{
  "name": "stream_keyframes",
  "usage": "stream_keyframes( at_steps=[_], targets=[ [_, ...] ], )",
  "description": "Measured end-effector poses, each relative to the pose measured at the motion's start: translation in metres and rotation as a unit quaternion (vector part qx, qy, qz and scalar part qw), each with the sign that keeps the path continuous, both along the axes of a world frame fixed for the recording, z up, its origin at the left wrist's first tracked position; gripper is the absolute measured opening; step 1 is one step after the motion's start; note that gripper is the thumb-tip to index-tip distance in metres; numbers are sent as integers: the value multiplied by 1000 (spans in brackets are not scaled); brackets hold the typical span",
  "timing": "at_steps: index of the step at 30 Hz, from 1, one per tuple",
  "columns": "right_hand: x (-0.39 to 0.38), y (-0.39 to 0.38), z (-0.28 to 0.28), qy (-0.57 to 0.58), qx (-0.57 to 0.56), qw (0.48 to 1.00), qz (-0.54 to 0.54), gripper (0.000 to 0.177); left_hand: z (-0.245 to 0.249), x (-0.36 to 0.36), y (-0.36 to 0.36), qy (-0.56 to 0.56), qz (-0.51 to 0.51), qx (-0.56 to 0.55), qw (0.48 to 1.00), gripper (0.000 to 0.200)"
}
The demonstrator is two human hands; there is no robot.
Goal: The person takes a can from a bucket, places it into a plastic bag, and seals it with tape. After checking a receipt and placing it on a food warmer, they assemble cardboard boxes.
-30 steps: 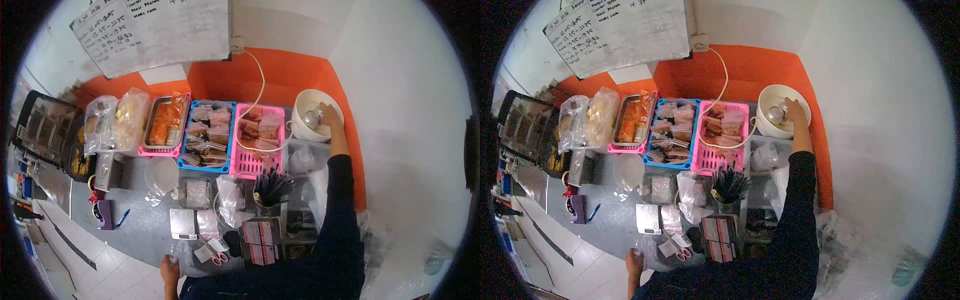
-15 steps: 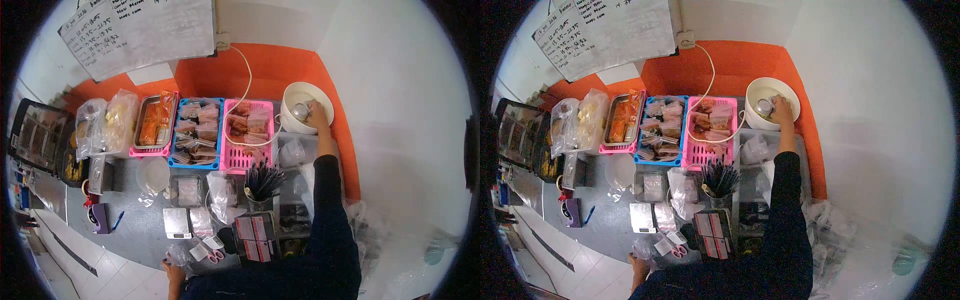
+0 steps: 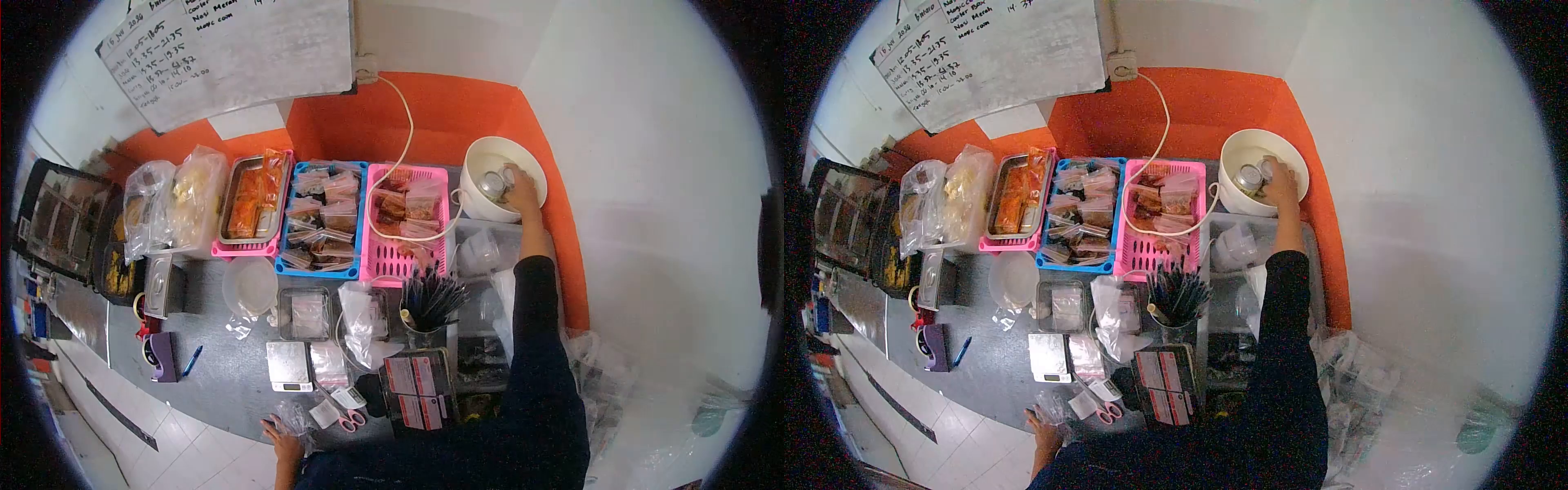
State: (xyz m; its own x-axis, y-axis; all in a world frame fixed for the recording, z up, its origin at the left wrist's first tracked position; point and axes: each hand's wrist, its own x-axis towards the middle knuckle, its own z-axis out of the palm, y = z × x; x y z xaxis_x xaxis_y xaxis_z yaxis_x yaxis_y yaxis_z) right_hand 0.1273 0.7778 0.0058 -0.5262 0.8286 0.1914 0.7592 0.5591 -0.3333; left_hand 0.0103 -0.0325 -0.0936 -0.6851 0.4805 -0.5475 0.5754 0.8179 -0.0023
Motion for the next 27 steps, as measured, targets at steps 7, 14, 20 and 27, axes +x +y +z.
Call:
stream_keyframes(
  at_steps=[7,14,20,27],
  targets=[
    [3,7,7,356,-32,931,-75,70,-14,2,-8,40,-21,8,999,59],
    [27,24,22,704,-387,595,-29,54,-2,2,-1,24,-21,0,1000,62],
    [11,4,73,347,-311,866,-184,77,-3,1,-1,-3,23,13,1000,63],
    [-2,41,62,-103,-178,977,-49,82,12,-1,9,-11,-5,-30,999,59]
  ],
)
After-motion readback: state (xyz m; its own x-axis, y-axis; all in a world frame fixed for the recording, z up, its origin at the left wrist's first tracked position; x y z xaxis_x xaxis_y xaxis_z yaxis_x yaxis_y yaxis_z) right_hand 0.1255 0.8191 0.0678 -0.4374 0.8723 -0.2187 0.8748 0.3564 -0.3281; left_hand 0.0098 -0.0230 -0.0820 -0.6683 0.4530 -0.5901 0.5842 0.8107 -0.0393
